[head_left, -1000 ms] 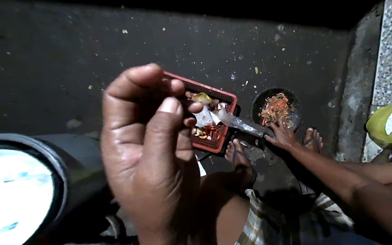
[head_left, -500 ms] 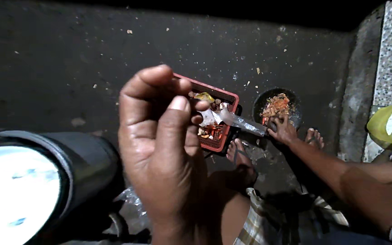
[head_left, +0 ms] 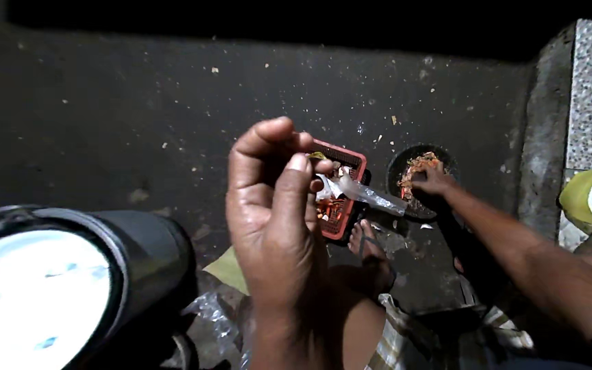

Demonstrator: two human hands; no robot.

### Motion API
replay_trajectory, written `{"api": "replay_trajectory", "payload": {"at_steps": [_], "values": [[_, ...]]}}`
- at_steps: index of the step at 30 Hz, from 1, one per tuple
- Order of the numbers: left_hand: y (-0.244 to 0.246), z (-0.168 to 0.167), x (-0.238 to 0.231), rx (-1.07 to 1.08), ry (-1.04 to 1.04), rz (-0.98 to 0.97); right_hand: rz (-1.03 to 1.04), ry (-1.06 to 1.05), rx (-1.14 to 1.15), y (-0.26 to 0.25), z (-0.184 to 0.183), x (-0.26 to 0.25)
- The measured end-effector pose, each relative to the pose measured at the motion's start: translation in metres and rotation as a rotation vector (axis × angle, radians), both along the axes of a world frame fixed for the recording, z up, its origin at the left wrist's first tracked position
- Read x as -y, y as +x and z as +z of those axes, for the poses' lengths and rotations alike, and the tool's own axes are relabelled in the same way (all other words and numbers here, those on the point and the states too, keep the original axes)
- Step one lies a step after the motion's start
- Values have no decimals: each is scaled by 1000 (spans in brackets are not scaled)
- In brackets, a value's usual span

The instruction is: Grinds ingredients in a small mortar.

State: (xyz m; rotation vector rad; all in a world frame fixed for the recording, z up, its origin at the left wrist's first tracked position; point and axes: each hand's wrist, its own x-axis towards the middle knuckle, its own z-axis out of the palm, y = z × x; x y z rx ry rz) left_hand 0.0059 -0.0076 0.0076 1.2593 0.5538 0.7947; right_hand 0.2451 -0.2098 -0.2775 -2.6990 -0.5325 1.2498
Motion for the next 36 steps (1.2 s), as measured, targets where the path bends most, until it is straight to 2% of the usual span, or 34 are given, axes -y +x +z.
{"api": "replay_trajectory", "payload": {"at_steps": [2,4,8,10,13,18,20,23,25,30,32,36], "values": [[0,1,2,5,-5,-2,-89,81,-137,35,21,-25],[-5,0,1,21,-3,-1,-100,106,-80,43,26,-47],[-10,0,-2,50,-15,31,20,59,74,-13,3,-35],[-12,-3,-5,56,-33,42,84,51,134,-51,-9,-2],[-9,-5,-11,50,-22,55,146,53,233,-43,-20,15],[-9,-2,-6,13,-10,24,-6,20,222,6,-2,-23],[-15,-2,-7,9,-14,53,-34,28,167,-5,-1,-19],[-21,-7,-10,26,-31,93,95,1,154,-41,-14,15],[-22,-8,-12,3,-29,115,147,20,178,-44,-20,22],[-5,-3,-7,2,-8,56,-79,43,38,-7,1,-25],[-4,-2,1,18,-1,38,24,3,-47,-21,12,-33],[-13,-9,2,28,-20,71,405,-6,83,-80,4,0]]}}
